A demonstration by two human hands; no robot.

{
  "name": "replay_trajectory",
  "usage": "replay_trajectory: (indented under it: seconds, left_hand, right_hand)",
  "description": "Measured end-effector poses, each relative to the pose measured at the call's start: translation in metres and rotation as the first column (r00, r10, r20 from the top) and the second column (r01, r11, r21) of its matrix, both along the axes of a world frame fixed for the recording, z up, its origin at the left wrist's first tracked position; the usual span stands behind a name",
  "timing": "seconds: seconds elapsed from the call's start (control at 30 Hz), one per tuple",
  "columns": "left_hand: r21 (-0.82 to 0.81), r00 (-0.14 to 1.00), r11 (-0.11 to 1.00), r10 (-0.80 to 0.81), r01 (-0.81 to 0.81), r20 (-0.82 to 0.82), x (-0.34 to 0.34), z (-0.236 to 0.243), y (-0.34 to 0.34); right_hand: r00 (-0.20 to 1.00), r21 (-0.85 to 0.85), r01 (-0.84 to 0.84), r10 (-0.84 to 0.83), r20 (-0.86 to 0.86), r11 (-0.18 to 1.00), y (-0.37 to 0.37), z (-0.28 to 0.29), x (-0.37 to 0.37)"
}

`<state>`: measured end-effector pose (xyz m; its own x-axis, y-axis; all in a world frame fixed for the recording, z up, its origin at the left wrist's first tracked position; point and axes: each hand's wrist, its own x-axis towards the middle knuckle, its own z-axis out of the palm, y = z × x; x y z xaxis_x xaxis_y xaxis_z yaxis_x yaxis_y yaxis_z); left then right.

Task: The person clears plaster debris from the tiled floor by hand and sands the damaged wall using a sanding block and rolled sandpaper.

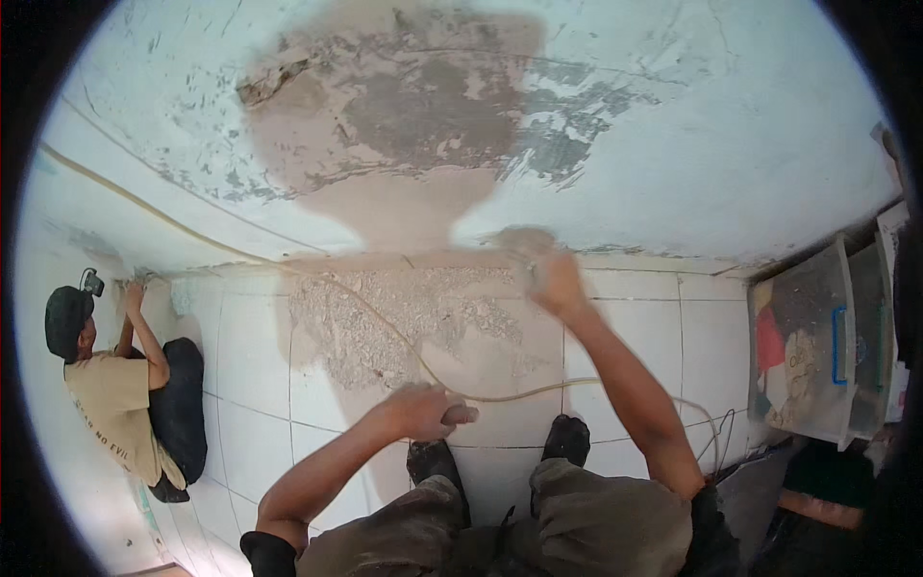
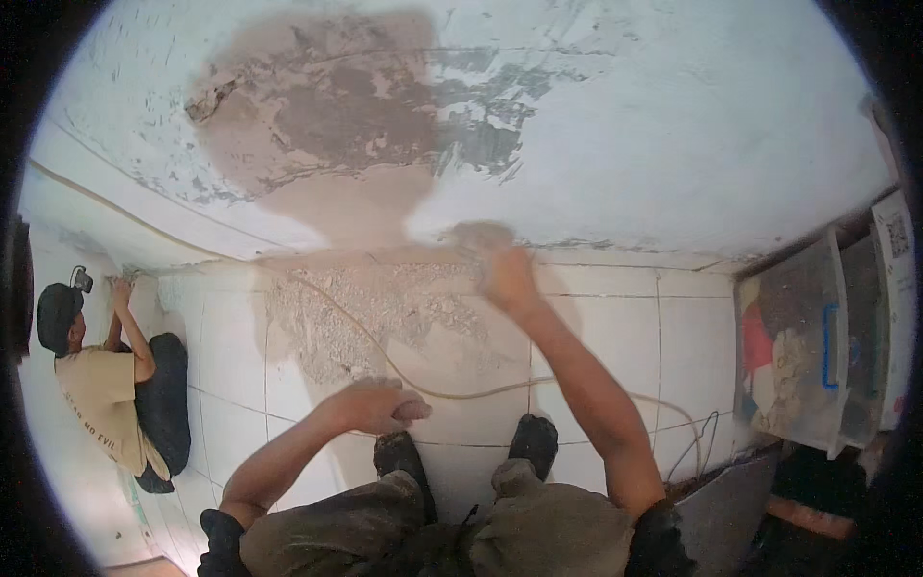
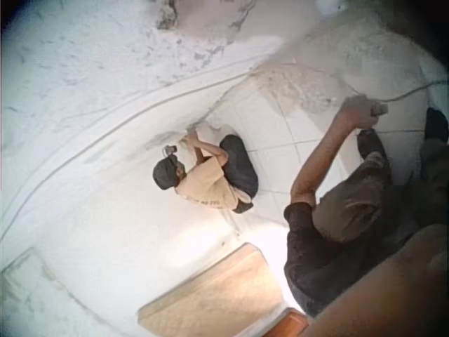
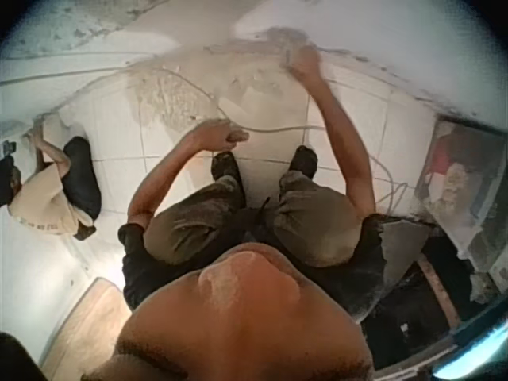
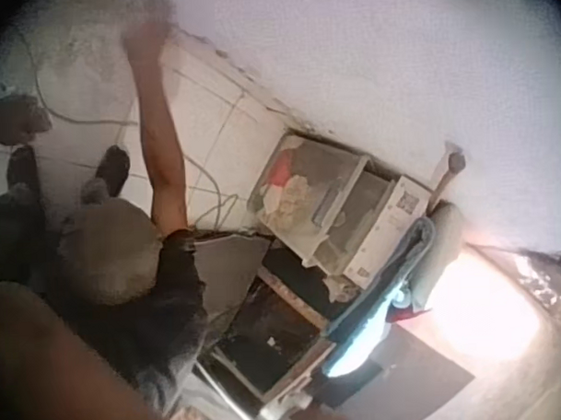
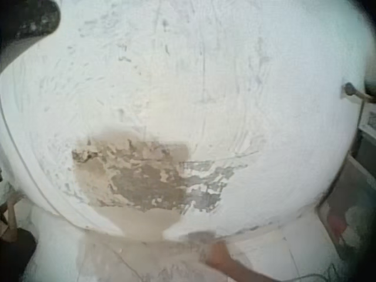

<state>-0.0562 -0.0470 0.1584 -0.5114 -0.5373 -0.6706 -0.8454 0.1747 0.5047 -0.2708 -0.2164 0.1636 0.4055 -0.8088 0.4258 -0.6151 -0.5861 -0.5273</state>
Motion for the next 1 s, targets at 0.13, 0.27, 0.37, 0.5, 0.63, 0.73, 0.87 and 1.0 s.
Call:
replay_trajectory:
  seconds: [0.13, 0.27, 0.37, 0.5, 0.63, 0.73, 0.87, 1.0]
  left_hand:
    - [-0.096, 0.993, 0.993, 0.059, -0.069, -0.103, 0.004, -0.011, 0.014]
    - [-0.211, 0.993, 0.971, 0.113, -0.114, -0.014, 0.018, -0.019, 0.008]
    - [-0.251, 0.995, 0.964, 0.095, -0.089, 0.014, 0.022, -0.029, -0.001]
    - [-0.263, 0.998, 0.963, 0.056, -0.055, -0.004, 0.018, -0.034, -0.008]
    - [-0.234, 0.992, 0.964, 0.122, -0.127, -0.037, 0.022, -0.034, -0.003]
    - [-0.200, 0.993, 0.973, 0.116, -0.111, 0.014, 0.028, -0.039, 0.005]
    - [-0.104, 0.996, 0.995, 0.013, -0.005, 0.083, 0.025, -0.049, 0.005]
    - [-0.117, 0.991, 0.992, 0.028, -0.043, -0.129, 0.023, -0.046, -0.007]
  right_hand:
    - [0.965, 0.036, -0.008, -0.002, 0.263, 0.999, 0.033, -0.006, -0.025]
    - [0.882, -0.291, 0.217, -0.060, 0.467, 0.932, 0.032, 0.056, -0.073]
    - [0.949, -0.196, 0.141, -0.076, 0.305, 0.970, -0.001, 0.048, -0.049]
    - [0.988, -0.021, -0.153, 0.152, -0.039, 0.988, 0.004, -0.012, 0.001]
    - [0.959, -0.142, -0.015, 0.054, 0.277, 0.990, 0.037, 0.013, -0.048]
    - [0.861, -0.200, 0.099, 0.017, 0.508, 0.975, 0.017, 0.036, -0.065]
    - [0.990, 0.075, -0.104, 0.110, -0.092, 0.992, -0.013, -0.011, -0.008]
    - [0.650, 0.255, -0.695, 0.739, -0.176, 0.672, 0.031, -0.015, 0.020]
